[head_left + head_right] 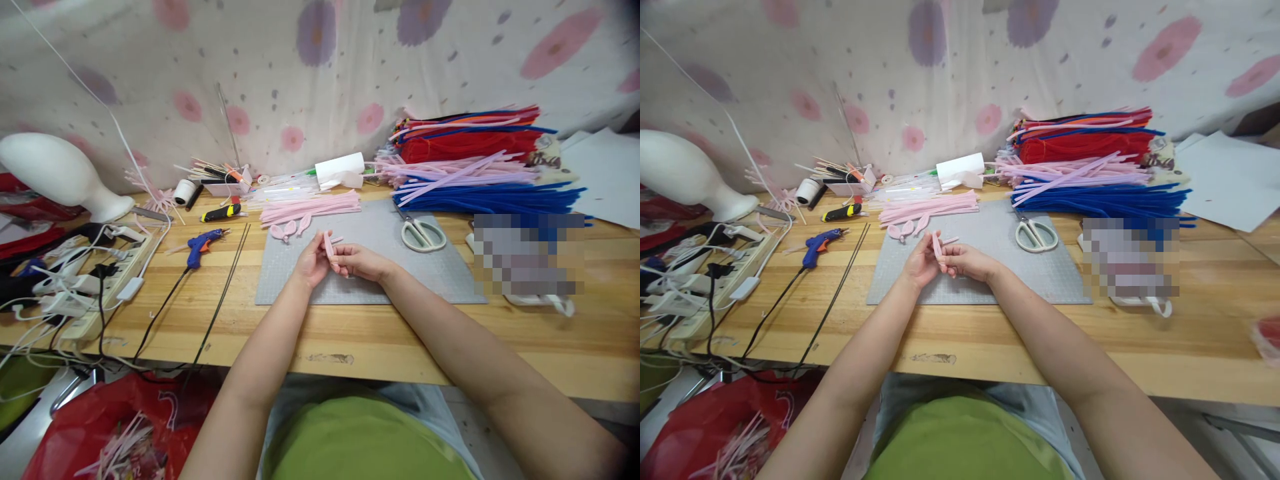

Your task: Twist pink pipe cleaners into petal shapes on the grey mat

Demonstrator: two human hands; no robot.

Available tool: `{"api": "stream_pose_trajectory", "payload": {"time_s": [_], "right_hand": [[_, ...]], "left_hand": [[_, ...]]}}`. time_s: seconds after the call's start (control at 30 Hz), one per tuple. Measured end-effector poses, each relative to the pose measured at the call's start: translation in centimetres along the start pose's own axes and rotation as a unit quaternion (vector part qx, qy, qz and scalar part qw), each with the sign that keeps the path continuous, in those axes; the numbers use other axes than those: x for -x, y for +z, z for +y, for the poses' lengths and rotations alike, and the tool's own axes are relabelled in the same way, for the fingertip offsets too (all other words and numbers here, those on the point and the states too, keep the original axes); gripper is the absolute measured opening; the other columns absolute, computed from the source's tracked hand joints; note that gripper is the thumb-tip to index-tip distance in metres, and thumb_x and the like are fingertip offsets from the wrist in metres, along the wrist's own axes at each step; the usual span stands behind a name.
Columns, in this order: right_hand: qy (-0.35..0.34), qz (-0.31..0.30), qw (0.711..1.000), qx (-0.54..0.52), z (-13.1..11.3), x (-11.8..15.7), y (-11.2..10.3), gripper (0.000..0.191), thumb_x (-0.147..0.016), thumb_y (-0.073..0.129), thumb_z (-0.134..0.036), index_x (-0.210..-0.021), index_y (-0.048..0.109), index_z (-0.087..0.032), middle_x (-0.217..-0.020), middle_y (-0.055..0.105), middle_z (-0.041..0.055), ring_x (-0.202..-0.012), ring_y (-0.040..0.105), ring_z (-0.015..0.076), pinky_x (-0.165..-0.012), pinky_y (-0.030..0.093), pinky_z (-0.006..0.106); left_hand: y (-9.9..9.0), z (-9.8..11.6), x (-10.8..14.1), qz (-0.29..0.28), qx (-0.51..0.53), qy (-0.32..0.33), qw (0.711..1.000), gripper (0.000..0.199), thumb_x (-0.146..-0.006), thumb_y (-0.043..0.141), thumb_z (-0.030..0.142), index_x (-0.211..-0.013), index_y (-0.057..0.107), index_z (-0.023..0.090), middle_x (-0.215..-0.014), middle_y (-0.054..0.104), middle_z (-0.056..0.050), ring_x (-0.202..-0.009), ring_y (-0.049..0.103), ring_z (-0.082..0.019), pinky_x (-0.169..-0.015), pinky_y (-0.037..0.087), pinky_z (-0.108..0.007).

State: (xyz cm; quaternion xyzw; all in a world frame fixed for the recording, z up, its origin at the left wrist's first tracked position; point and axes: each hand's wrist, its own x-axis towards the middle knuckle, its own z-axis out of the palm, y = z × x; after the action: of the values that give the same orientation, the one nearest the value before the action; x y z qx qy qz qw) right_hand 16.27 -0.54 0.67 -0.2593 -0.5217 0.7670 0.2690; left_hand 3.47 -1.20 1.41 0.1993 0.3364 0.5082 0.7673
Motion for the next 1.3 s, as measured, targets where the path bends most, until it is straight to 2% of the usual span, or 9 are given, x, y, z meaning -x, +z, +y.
{"api": "stream_pose_trajectory", "payload": {"time_s": [0.23, 0.43, 0.63, 0.77, 1.0, 1.13, 1.3], "right_hand": [[0.02, -0.015, 1.0, 0.0, 0.1, 0.1, -0.1, 0.021, -0.068, 0.064, -0.029, -0.068, 0.05, -0.013, -0.057, 0.054, -0.003, -0.045, 0.045, 0.0023, -0.043, 0.034, 0.014], [-0.014, -0.011, 0.998, 0.052, 0.2, -0.5, 0.1, 0.023, -0.07, 0.062, -0.033, -0.07, 0.049, -0.014, -0.061, 0.056, -0.0025, -0.048, 0.05, 0.0038, -0.047, 0.039, 0.016], [-0.033, 0.024, 0.993, 0.107, -0.1, -0.7, 0.5, 0.025, -0.07, 0.061, -0.036, -0.07, 0.048, -0.015, -0.061, 0.057, -0.0022, -0.048, 0.052, 0.0053, -0.048, 0.041, 0.018], [-0.059, 0.044, 0.986, 0.152, -0.3, -1.0, 0.9, 0.025, -0.069, 0.06, -0.036, -0.069, 0.047, -0.015, -0.057, 0.055, -0.0033, -0.047, 0.051, 0.0058, -0.047, 0.041, 0.019], [-0.068, 0.088, 0.974, 0.197, -0.1, -1.2, 0.9, 0.023, -0.069, 0.058, -0.036, -0.07, 0.047, -0.016, -0.057, 0.054, -0.0031, -0.046, 0.049, 0.0066, -0.047, 0.041, 0.02], [-0.087, 0.115, 0.951, 0.274, -0.2, -0.8, 1.0, 0.02, -0.072, 0.053, -0.035, -0.07, 0.047, -0.016, -0.055, 0.054, -0.0031, -0.046, 0.048, 0.007, -0.047, 0.038, 0.02], [-0.093, 0.079, 0.902, 0.414, -0.6, 0.2, 1.9, 0.018, -0.074, 0.052, -0.032, -0.066, 0.051, -0.016, -0.052, 0.054, -0.0028, -0.048, 0.047, 0.0075, -0.05, 0.034, 0.02]], "left_hand": [[0.0, -0.1, 0.0, 0.0, 0.045, 0.003, 0.999, 0.019, -0.069, 0.06, 0.033, -0.074, 0.053, 0.016, -0.049, 0.043, 0.006, -0.041, 0.048, -0.008, -0.04, 0.04, -0.021], [0.0, 0.3, 0.1, 0.012, 0.055, 0.018, 0.998, 0.02, -0.069, 0.06, 0.031, -0.066, 0.048, 0.016, -0.047, 0.041, 0.007, -0.034, 0.042, -0.007, -0.034, 0.034, -0.02], [-0.3, 0.4, -0.4, 0.052, 0.064, 0.072, 0.994, 0.018, -0.072, 0.057, 0.025, -0.062, 0.045, 0.015, -0.047, 0.04, 0.006, -0.039, 0.042, -0.006, -0.037, 0.033, -0.019], [-0.1, 0.6, -0.3, 0.091, 0.056, 0.085, 0.991, 0.024, -0.07, 0.06, 0.03, -0.06, 0.042, 0.016, -0.046, 0.04, 0.006, -0.04, 0.042, -0.006, -0.038, 0.031, -0.019], [0.1, 0.4, -0.3, 0.072, 0.038, 0.066, 0.995, 0.032, -0.069, 0.058, 0.041, -0.061, 0.039, 0.017, -0.045, 0.039, 0.006, -0.034, 0.037, -0.006, -0.035, 0.026, -0.019], [-0.2, 0.5, -0.8, 0.076, 0.064, 0.062, 0.993, 0.031, -0.071, 0.058, 0.039, -0.059, 0.04, 0.017, -0.044, 0.04, 0.006, -0.037, 0.04, -0.006, -0.038, 0.029, -0.019], [-1.6, 2.8, -1.1, 0.108, 0.157, 0.148, 0.97, 0.025, -0.074, 0.058, 0.023, -0.057, 0.042, 0.015, -0.042, 0.034, 0.008, -0.036, 0.03, -0.001, -0.04, 0.027, -0.015]]}}
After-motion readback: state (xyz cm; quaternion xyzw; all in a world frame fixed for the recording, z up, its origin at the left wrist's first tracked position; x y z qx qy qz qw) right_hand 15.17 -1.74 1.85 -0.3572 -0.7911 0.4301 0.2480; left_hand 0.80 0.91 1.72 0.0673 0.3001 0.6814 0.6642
